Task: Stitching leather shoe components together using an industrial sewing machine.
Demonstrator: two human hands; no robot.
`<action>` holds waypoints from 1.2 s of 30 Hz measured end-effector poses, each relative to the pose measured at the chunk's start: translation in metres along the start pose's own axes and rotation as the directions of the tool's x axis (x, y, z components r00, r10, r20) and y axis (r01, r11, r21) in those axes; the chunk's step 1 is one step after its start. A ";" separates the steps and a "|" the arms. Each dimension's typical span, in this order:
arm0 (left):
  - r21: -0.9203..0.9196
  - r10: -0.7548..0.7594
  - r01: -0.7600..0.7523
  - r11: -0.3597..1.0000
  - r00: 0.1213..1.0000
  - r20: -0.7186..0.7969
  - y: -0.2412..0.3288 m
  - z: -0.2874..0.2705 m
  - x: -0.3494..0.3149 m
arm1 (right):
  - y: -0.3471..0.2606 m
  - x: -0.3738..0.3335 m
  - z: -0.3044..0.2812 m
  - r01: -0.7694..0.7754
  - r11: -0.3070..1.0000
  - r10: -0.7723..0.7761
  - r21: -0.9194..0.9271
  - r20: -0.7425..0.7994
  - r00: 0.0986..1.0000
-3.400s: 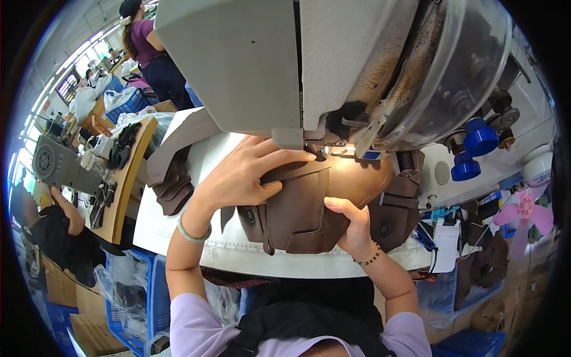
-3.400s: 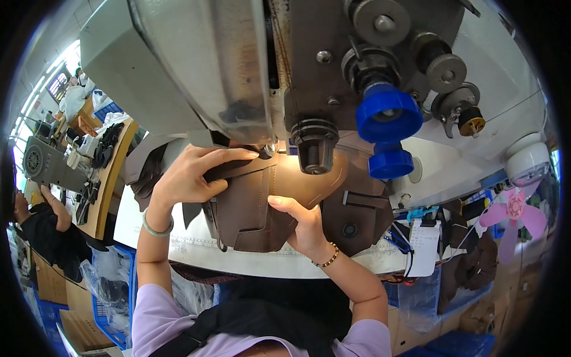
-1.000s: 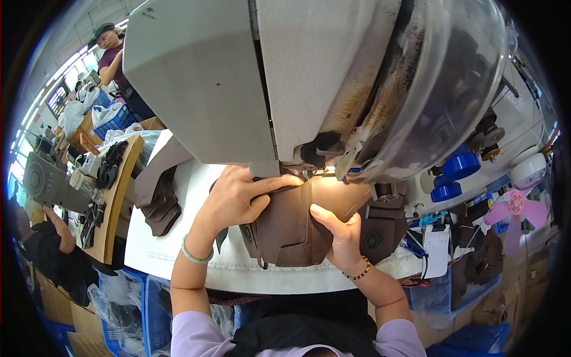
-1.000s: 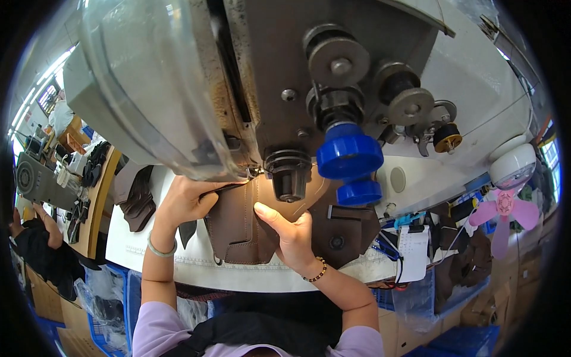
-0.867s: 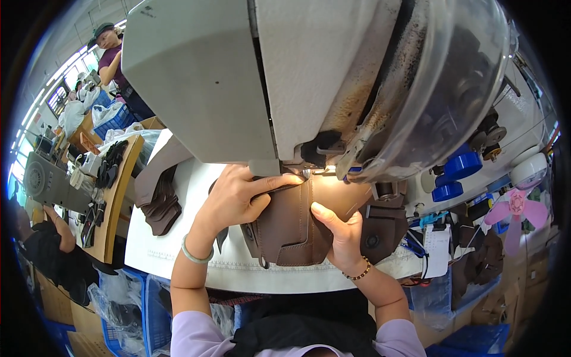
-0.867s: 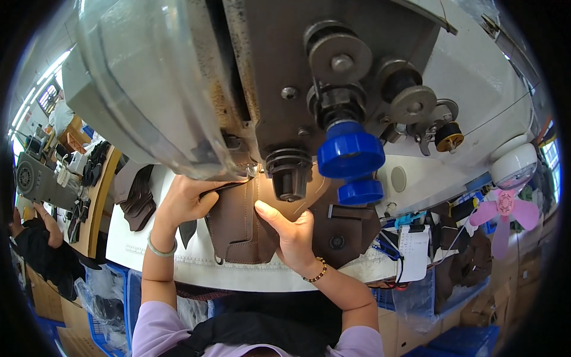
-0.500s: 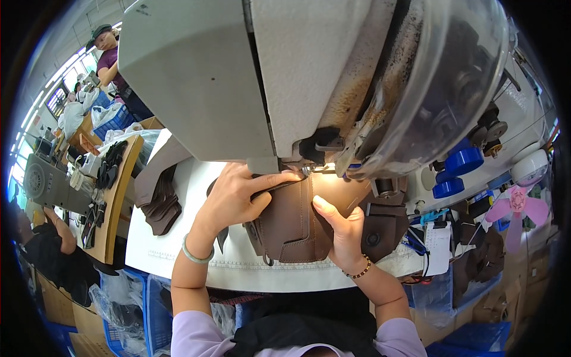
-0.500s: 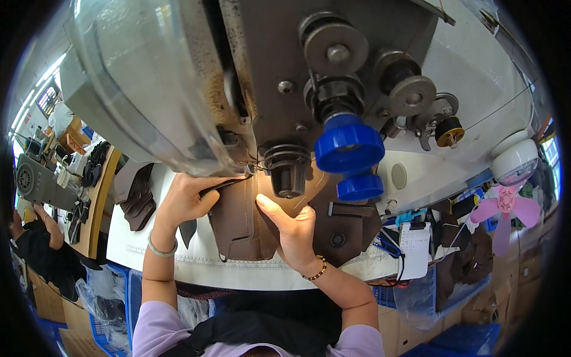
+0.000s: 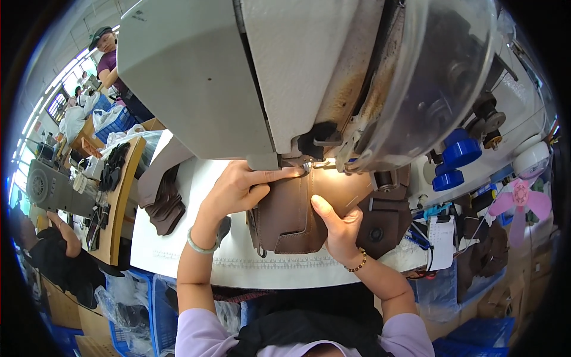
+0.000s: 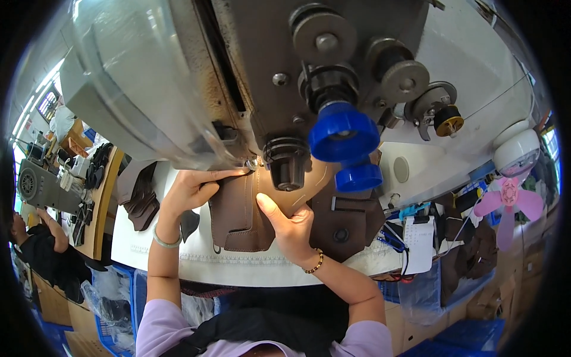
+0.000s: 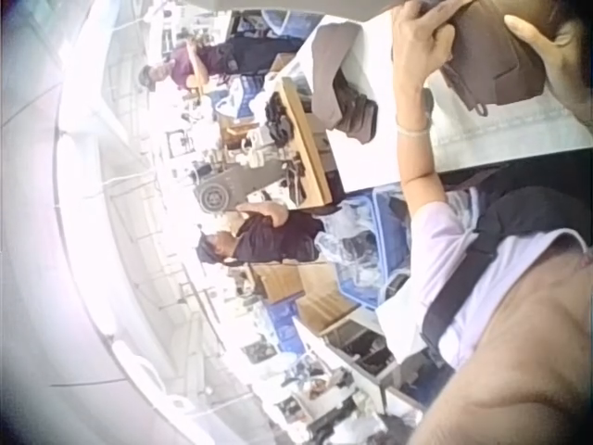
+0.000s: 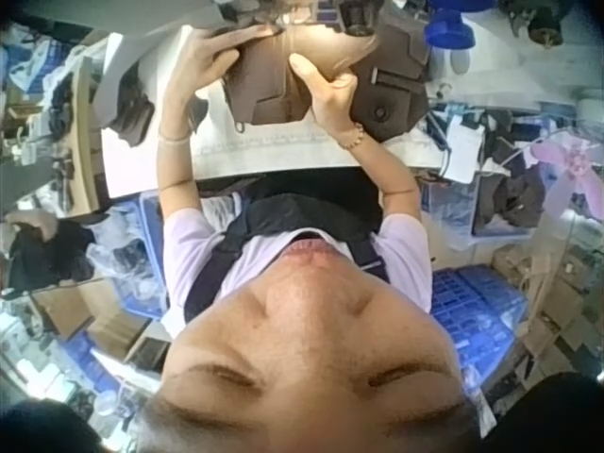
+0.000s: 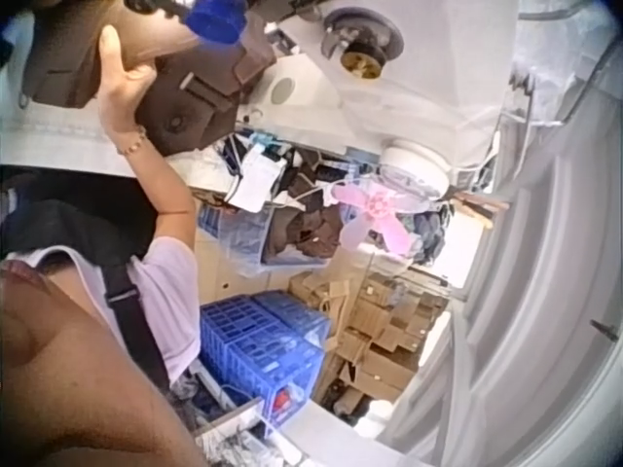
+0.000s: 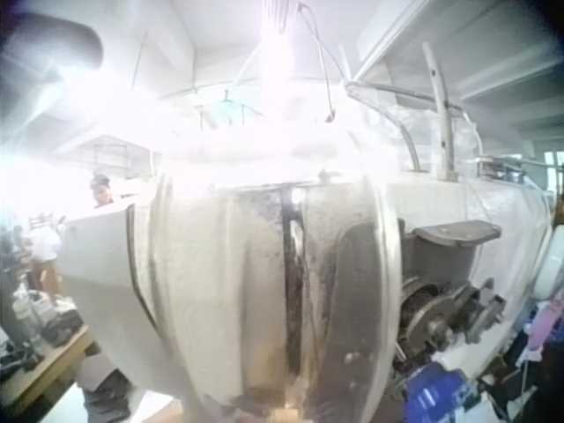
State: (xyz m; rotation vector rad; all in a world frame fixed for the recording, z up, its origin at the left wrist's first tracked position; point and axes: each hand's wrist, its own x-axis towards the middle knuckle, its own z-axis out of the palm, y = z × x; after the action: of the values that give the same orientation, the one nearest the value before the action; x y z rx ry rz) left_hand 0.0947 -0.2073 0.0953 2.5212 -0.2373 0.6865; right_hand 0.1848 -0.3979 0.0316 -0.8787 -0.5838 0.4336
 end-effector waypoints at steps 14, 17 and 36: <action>-0.072 0.054 -0.053 0.996 0.999 0.006 0.004 -0.011 0.001 | -0.028 -0.006 -0.030 0.255 0.913 -0.277 -0.317 -0.025 0.961; -0.316 -0.481 0.457 0.831 0.877 0.004 0.000 -0.021 0.008 | -0.077 0.006 -0.039 0.196 0.770 -0.229 -0.607 0.025 0.973; -0.369 -0.195 0.292 0.882 0.941 0.277 -0.066 -0.016 0.047 | -0.109 0.091 -0.030 -0.661 0.747 0.641 -0.069 0.338 0.689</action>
State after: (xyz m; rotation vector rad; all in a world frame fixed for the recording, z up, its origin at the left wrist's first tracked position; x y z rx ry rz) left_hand 0.1473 -0.1438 0.1030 2.1706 -0.1204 0.2088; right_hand 0.2859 -0.4254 0.1320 -0.9487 -0.5549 1.2798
